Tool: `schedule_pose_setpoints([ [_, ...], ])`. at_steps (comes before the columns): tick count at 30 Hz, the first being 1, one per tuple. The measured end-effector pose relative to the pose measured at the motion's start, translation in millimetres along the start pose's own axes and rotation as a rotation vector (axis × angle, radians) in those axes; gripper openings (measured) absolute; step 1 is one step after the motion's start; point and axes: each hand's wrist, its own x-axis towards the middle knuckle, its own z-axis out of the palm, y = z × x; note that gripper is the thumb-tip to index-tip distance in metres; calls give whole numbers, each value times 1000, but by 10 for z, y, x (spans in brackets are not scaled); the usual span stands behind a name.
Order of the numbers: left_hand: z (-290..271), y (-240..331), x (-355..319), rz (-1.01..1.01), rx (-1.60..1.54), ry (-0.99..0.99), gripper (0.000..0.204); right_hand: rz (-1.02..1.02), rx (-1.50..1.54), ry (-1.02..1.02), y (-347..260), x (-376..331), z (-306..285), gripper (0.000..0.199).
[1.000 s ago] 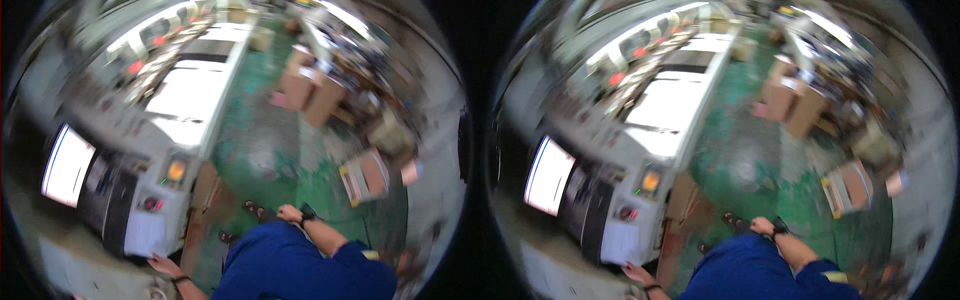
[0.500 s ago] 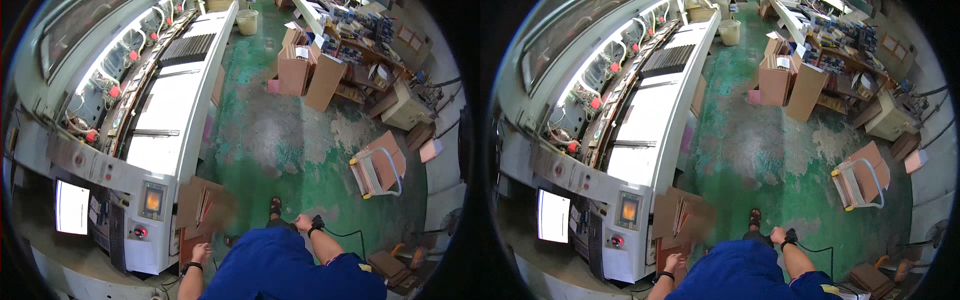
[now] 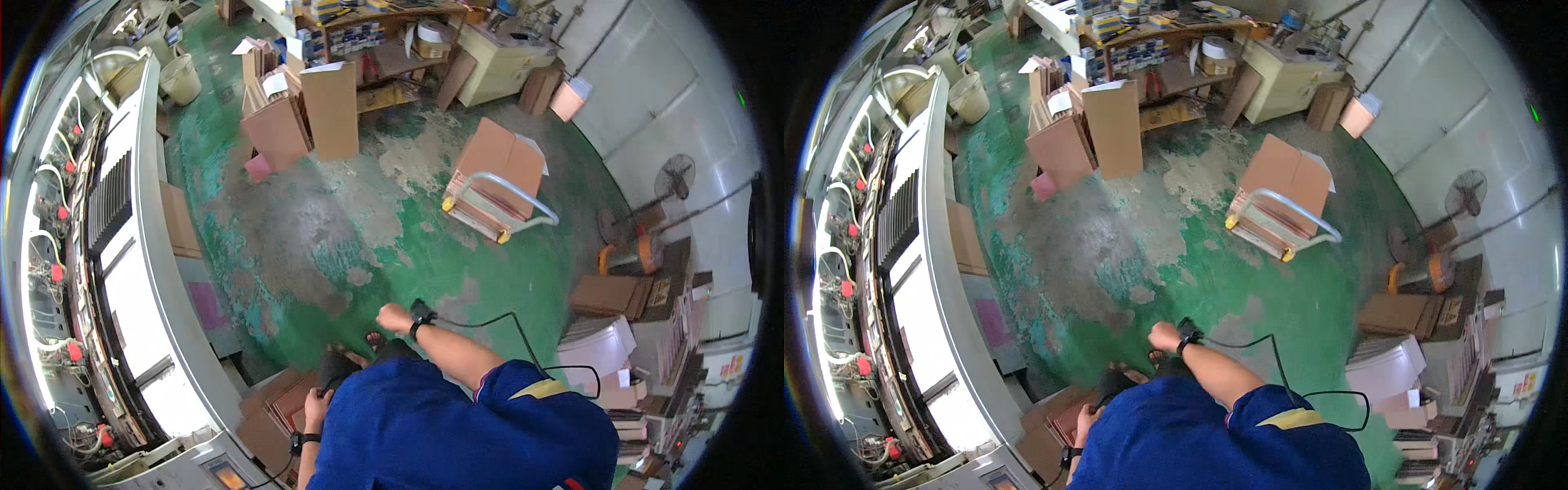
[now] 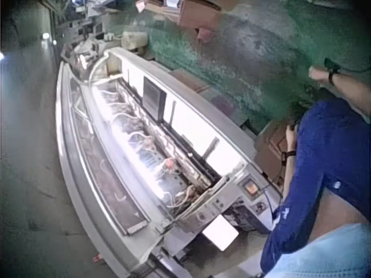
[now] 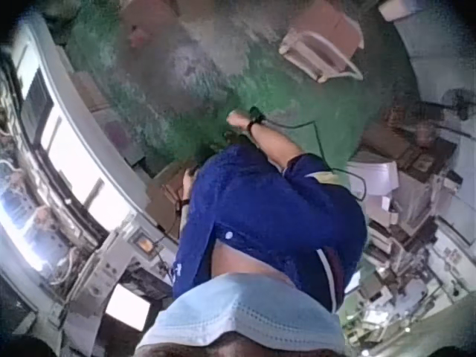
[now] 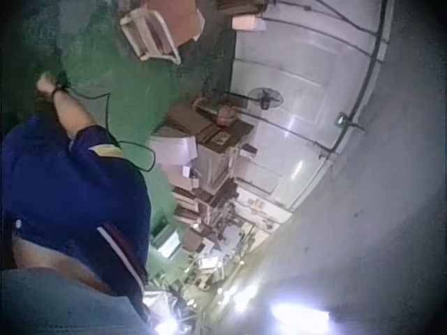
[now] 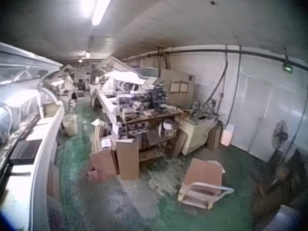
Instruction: The person loads small components from a container into an industrial machine by hand, then uses a keyboard and computer mouse to monitor the process.
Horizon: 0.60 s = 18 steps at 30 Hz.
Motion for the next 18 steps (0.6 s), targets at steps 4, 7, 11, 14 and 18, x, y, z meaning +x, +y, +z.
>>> schedule_pose_setpoints([
  [4,-470,310,219,-314,-329,-38,28,59,293,-327,-1368,361,-467,27],
  [7,-9,-997,1018,-50,33,1,22,-116,340,-323,-1357,730,-520,25],
  [11,-494,-754,1274,-331,8,17,30,8,214,-647,-671,1571,-610,35],
  [14,-823,-600,1518,-658,-14,-85,32,186,-143,-470,219,2240,-1184,27],
  [18,-1698,-285,2637,-12,368,-393,34,965,1119,-254,1022,3246,-2408,16],
])
